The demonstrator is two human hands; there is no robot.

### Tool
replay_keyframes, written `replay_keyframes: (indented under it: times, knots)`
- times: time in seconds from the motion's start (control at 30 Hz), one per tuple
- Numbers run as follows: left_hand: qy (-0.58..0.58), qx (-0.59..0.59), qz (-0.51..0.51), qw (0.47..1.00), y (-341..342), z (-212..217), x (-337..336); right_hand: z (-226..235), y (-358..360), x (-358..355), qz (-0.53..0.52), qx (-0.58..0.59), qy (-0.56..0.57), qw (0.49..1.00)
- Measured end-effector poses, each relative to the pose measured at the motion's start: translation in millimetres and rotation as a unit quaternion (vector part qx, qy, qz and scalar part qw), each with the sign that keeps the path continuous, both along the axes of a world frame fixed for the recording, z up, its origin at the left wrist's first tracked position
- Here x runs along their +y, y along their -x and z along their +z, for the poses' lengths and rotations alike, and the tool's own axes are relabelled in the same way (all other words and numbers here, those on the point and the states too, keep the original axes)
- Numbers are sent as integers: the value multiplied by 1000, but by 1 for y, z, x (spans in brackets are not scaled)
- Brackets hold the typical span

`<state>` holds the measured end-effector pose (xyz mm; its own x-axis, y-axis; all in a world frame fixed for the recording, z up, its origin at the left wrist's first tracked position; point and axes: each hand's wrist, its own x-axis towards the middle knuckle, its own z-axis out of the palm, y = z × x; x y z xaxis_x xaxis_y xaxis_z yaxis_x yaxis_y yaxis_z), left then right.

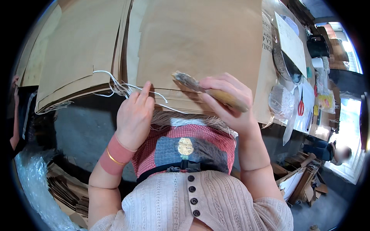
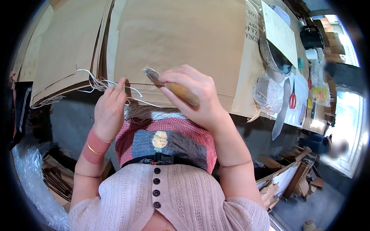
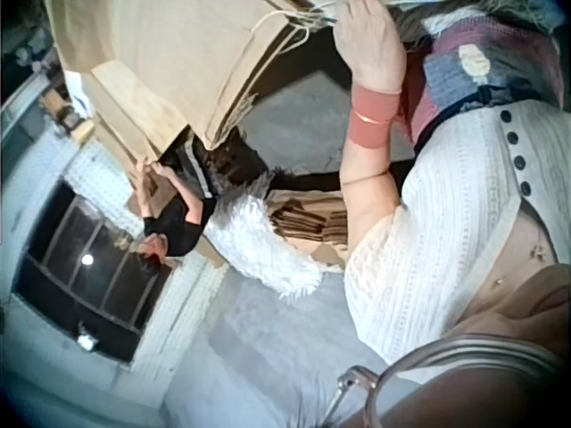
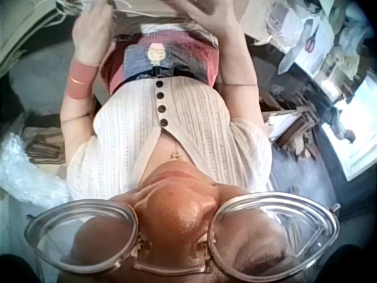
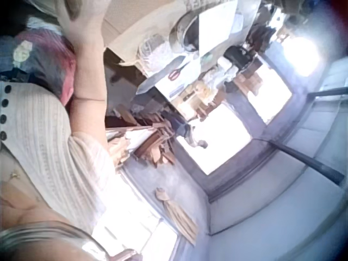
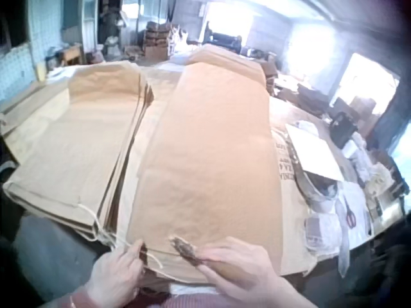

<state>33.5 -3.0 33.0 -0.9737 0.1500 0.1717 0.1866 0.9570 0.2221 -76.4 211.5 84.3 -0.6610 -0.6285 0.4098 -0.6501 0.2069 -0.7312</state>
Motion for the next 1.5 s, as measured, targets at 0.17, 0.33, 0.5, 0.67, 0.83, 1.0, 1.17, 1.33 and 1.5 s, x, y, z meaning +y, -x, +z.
replay_keyframes:
  times: [0.17, 0.33, 0.5, 0.67, 0.83, 1.0, 1.17, 1.33, 1.5]
  knots:
    - [-5, -1, -8, 1000, 11, -10, 9, -3, 9, -18, 19, 39, -58, 997]
    - [-9, 22, -8, 1000, 11, -17, 5, 8, 6, -15, -10, 28, -51, 998]
    - [-11, 12, -8, 1000, 11, -19, 6, -2, 1, -34, -11, -33, -96, 995]
    - [-31, -9, -1, 999, 12, -21, 10, -7, 10, 6, -128, -121, -83, 981]
    - [2, -8, -13, 1000, 13, -18, 8, -4, 19, 77, -273, -135, -182, 935]
    - [22, -15, -12, 1000, 16, -18, 12, -18, 30, 103, -317, -29, -222, 922]
    - [40, -53, -17, 998, 14, -11, 9, 18, 25, 119, -338, -146, -23, 929]
    - [13, 10, -47, 999, 14, 0, 16, 8, 14, 219, -469, 11, 159, 869]
    - [-416, -196, -57, 886, -19, 38, 15, -34, -8, 264, -456, 177, -389, 780]
